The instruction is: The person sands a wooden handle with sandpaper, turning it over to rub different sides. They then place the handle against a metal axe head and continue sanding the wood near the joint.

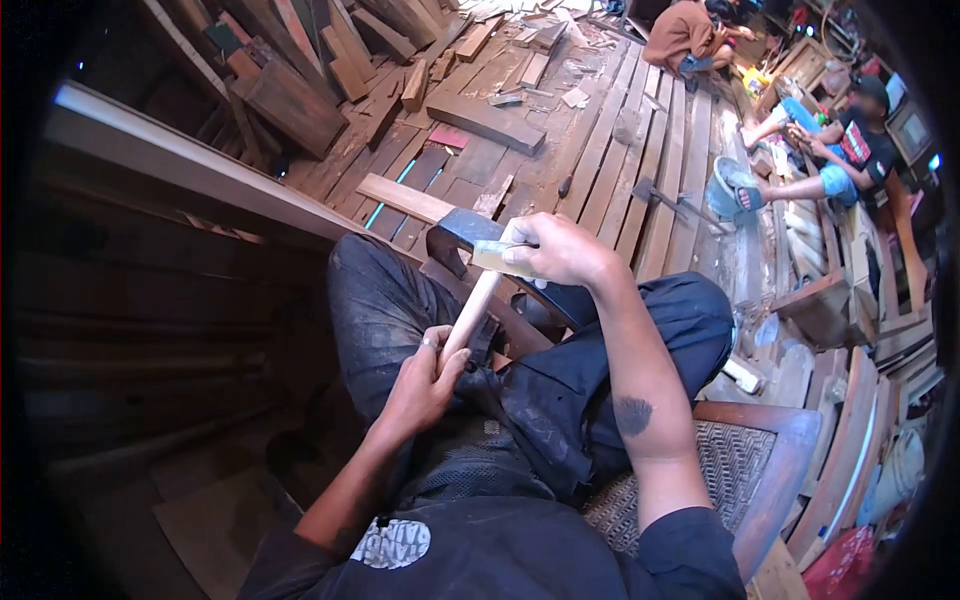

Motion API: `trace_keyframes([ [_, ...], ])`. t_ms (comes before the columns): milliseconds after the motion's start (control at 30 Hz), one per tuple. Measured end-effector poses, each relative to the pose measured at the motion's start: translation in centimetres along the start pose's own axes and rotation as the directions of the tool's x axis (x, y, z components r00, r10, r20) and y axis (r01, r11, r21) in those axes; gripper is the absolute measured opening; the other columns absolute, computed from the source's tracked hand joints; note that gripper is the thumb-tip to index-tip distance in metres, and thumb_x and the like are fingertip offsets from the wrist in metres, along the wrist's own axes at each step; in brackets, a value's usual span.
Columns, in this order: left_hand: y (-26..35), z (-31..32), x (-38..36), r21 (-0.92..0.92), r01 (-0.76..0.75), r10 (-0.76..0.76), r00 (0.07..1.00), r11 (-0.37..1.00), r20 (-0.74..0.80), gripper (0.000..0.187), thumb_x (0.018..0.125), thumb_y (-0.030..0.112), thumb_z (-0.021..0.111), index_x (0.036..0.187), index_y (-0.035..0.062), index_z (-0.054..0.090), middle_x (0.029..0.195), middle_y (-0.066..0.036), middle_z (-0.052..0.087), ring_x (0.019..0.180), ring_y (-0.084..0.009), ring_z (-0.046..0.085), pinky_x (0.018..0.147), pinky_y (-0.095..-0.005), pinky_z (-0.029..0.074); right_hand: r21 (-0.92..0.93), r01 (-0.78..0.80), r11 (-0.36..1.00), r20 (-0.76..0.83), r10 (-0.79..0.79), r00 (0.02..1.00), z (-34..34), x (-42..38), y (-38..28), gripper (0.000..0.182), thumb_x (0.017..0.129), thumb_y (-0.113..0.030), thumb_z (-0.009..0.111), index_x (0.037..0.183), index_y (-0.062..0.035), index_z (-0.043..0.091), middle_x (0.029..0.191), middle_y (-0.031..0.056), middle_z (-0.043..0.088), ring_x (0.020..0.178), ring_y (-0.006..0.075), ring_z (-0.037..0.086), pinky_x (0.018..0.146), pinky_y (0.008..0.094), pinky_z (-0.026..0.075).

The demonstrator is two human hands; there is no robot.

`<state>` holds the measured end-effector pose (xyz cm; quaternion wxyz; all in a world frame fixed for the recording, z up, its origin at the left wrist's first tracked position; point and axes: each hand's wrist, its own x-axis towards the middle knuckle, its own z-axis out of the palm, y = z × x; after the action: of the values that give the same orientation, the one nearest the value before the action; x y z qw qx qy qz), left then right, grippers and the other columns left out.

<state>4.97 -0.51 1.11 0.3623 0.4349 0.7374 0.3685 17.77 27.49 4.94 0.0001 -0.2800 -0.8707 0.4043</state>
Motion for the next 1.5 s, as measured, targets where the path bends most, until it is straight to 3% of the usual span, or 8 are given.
trace_keyframes([
  [200, 0.7, 0.0, -0.9, 0.044, 0.004, -0.004, 1.0, 0.999, -0.012, 0.041, 0.109, 0.029, 0.065, 0.139, 0.0019, 0.061, 0.093, -0.029, 0.073, 0.091, -0.0485, 0.074, 0.082, -0.0529, 0.055, 0.138, -0.017, 0.99, -0.306, 0.059, 0.95, 1.2, -2.0, 1.3, 0.026, 0.102, -0.023, 0.075, 0.112, 0.0013, 0.073, 0.103, 0.0144, 0.078, 0.097, 0.0243, 0.073, 0.093, 0.0391, 0.057],
  [233, 0.6, 0.0, -0.7, 0.041, -0.023, 0.024, 0.999, 0.999, -0.025, 0.041, 0.109, 0.029, 0.065, 0.14, 0.0015, 0.061, 0.094, -0.03, 0.073, 0.092, -0.0485, 0.074, 0.083, -0.0533, 0.055, 0.167, -0.012, 0.986, -0.377, 0.075, 0.923, 1.8, -2.7, 1.7, 0.033, 0.102, -0.027, 0.072, 0.121, 0.0001, 0.071, 0.117, 0.0254, 0.078, 0.112, 0.0377, 0.075, 0.099, 0.0452, 0.057],
  [367, 0.0, 0.3, -0.8, 0.077, -0.073, 0.076, 0.996, 0.994, -0.04, 0.043, 0.109, 0.028, 0.064, 0.142, 0.0, 0.061, 0.097, -0.031, 0.075, 0.095, -0.0487, 0.075, 0.085, -0.0548, 0.056, 0.151, -0.008, 0.988, -0.5, 0.084, 0.862, 2.7, -3.9, 1.2, 0.038, 0.102, -0.025, 0.073, 0.138, -0.0155, 0.064, 0.127, 0.0229, 0.076, 0.121, 0.0386, 0.074, 0.105, 0.0437, 0.055],
  [767, -0.7, -0.5, -0.6, 0.0, -0.145, 0.145, 0.989, 0.989, -0.02, 0.041, 0.108, 0.026, 0.064, 0.141, 0.0015, 0.065, 0.098, -0.03, 0.075, 0.096, -0.0497, 0.074, 0.085, -0.0537, 0.058, 0.263, 0.057, 0.963, 0.086, -0.083, 0.993, 3.5, -4.2, -1.2, 0.054, 0.096, -0.032, 0.087, 0.14, -0.0083, 0.068, 0.131, 0.0093, 0.072, 0.122, 0.0196, 0.065, 0.11, 0.0368, 0.05],
  [1000, -0.9, -0.2, -0.3, -0.156, -0.12, 0.127, 0.991, 0.98, 0.031, 0.042, 0.11, 0.024, 0.063, 0.143, -0.0016, 0.063, 0.1, -0.026, 0.079, 0.101, -0.0405, 0.079, 0.091, -0.0454, 0.058, -0.006, 0.004, 1.0, -0.456, -0.006, 0.89, 2.7, -2.8, 0.7, 0.05, 0.094, -0.036, 0.087, 0.133, -0.0078, 0.072, 0.123, 0.0194, 0.08, 0.113, 0.0307, 0.077, 0.099, 0.0439, 0.059],
  [1167, -0.9, -0.4, 0.0, -0.188, -0.072, 0.085, 0.994, 0.979, 0.062, 0.04, 0.11, 0.023, 0.063, 0.141, -0.0026, 0.064, 0.104, -0.024, 0.079, 0.103, -0.036, 0.079, 0.093, -0.0446, 0.057, 0.215, 0.133, 0.968, 0.077, -0.152, 0.985, 3.5, -4.1, -1.1, 0.054, 0.092, -0.033, 0.09, 0.136, -0.0069, 0.074, 0.121, 0.0132, 0.08, 0.114, 0.0239, 0.073, 0.105, 0.0423, 0.056],
  [1333, -1.1, 0.0, -0.2, -0.158, -0.072, 0.084, 0.994, 0.985, 0.067, 0.04, 0.11, 0.024, 0.063, 0.138, -0.0043, 0.064, 0.106, -0.024, 0.079, 0.102, -0.0354, 0.079, 0.092, -0.0444, 0.057, 0.144, 0.053, 0.988, -0.304, -0.006, 0.953, 2.4, -1.9, 0.9, 0.049, 0.094, -0.03, 0.087, 0.136, -0.0065, 0.076, 0.132, 0.0174, 0.079, 0.12, 0.0279, 0.075, 0.107, 0.0386, 0.057],
  [1500, -2.5, 1.3, 0.4, -0.282, -0.14, 0.154, 0.988, 0.949, 0.027, 0.042, 0.112, 0.028, 0.062, 0.137, -0.0052, 0.065, 0.103, -0.022, 0.078, 0.098, -0.0286, 0.077, 0.09, -0.0423, 0.057, 0.211, 0.038, 0.977, -0.102, -0.017, 0.995, 3.4, -3.4, -0.6, 0.053, 0.093, -0.033, 0.089, 0.137, -0.0071, 0.076, 0.129, 0.013, 0.079, 0.121, 0.0243, 0.073, 0.108, 0.0381, 0.054],
])
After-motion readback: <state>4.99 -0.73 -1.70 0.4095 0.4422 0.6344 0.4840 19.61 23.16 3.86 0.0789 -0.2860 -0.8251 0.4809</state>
